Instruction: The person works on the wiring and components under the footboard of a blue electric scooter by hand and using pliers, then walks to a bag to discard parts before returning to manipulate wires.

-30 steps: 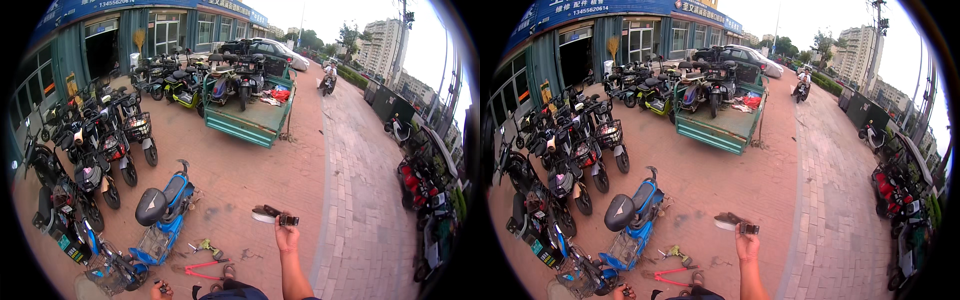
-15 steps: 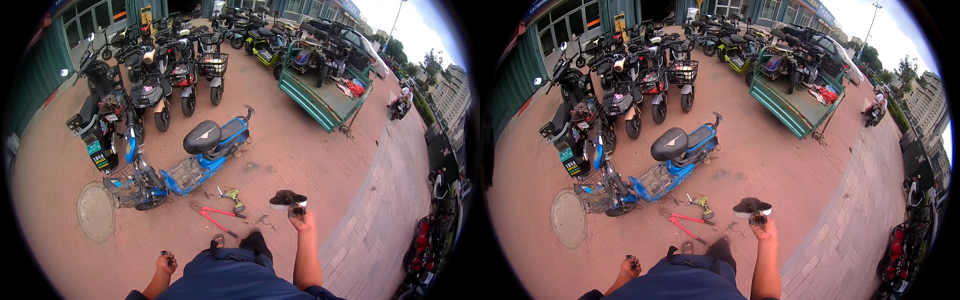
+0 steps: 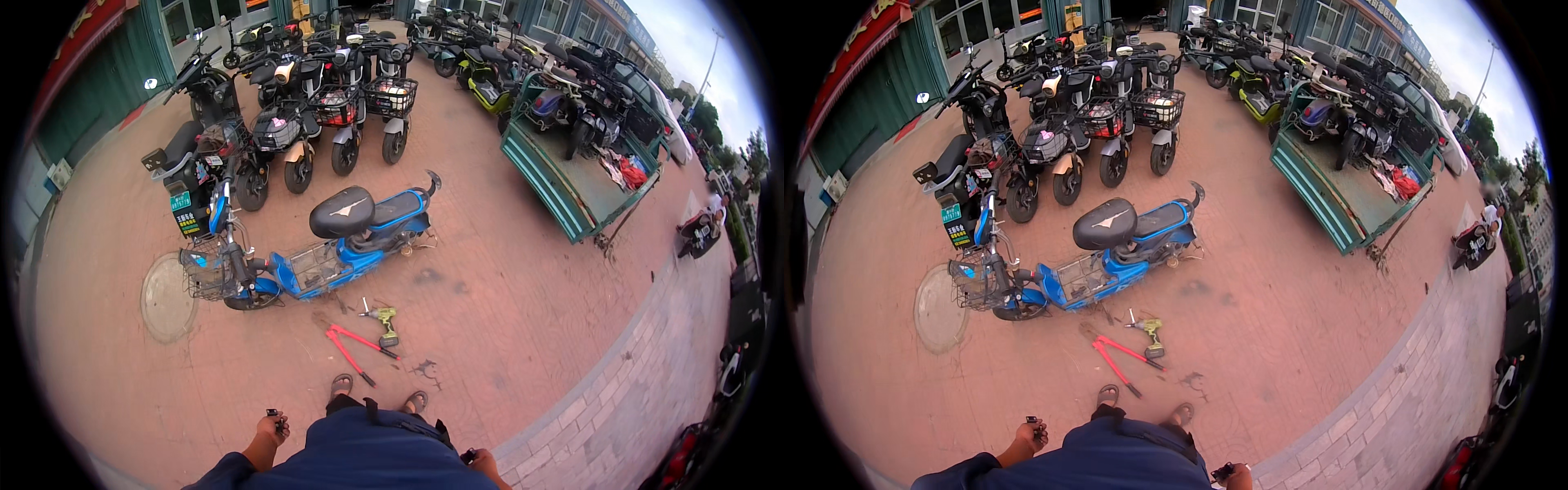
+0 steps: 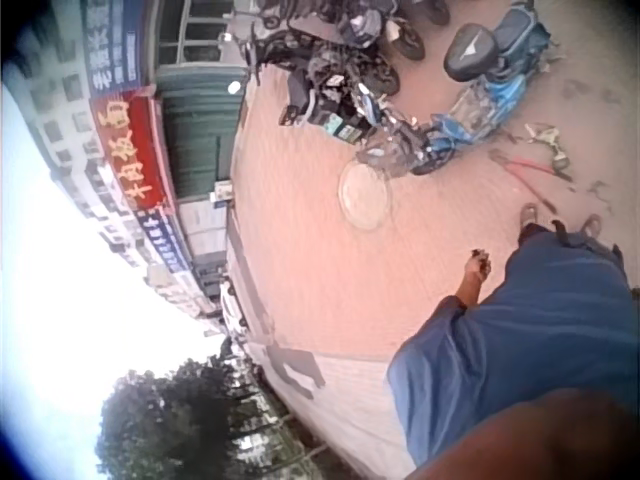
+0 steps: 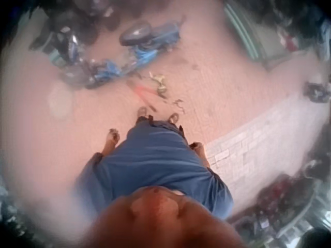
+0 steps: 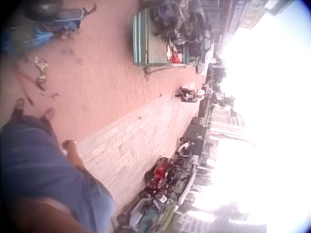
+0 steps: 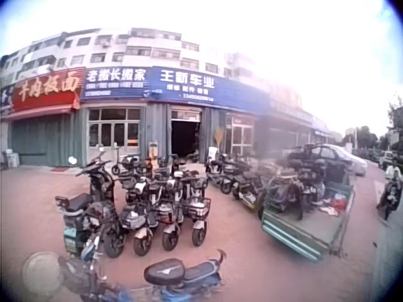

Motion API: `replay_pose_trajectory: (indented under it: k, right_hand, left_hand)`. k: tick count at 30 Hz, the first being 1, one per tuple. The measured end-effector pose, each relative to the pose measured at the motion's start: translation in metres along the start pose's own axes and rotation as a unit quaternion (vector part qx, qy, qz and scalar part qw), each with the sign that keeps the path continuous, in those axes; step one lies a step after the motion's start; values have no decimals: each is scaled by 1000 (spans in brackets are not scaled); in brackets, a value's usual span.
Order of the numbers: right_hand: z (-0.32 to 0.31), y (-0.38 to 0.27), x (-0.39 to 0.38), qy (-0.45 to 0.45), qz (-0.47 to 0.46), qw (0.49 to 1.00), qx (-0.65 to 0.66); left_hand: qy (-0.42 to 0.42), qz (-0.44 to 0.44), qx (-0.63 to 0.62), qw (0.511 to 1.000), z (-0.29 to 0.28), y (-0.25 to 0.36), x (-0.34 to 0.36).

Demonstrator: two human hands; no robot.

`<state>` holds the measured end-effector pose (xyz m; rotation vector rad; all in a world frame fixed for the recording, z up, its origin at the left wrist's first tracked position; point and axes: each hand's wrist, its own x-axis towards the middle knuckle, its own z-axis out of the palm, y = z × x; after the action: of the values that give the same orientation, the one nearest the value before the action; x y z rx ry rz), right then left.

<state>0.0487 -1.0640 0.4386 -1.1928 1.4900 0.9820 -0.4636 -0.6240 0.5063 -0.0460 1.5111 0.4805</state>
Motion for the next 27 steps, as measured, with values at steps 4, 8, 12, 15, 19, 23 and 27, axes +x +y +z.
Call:
replay_pose_trajectory:
  k: [4,8,12,15,19,23,27]
  right_hand:
    - [-55,-40,20,-9,-16,999,-34]
    - [-73,-84,61,-25,-29,995,-92]
    - [-66,-145,124,-24,-87,980,-175]
    - [17,-166,29,32,-195,943,-268]
    - [63,-209,-32,39,-230,910,-343]
    - [108,-267,-48,24,-209,897,-388]
    - [139,-331,-73,1,-155,865,-477]
  left_hand:
    - [-54,-30,63,996,100,-46,23]
    - [-146,-1,82,986,219,-67,0]
    - [-236,4,106,966,314,-78,-14]
    - [-194,20,110,975,333,-72,-12]
    - [-124,-10,128,984,358,-75,19]
    - [-76,-61,161,982,396,-73,57]
    - [-79,-50,177,980,502,-61,72]
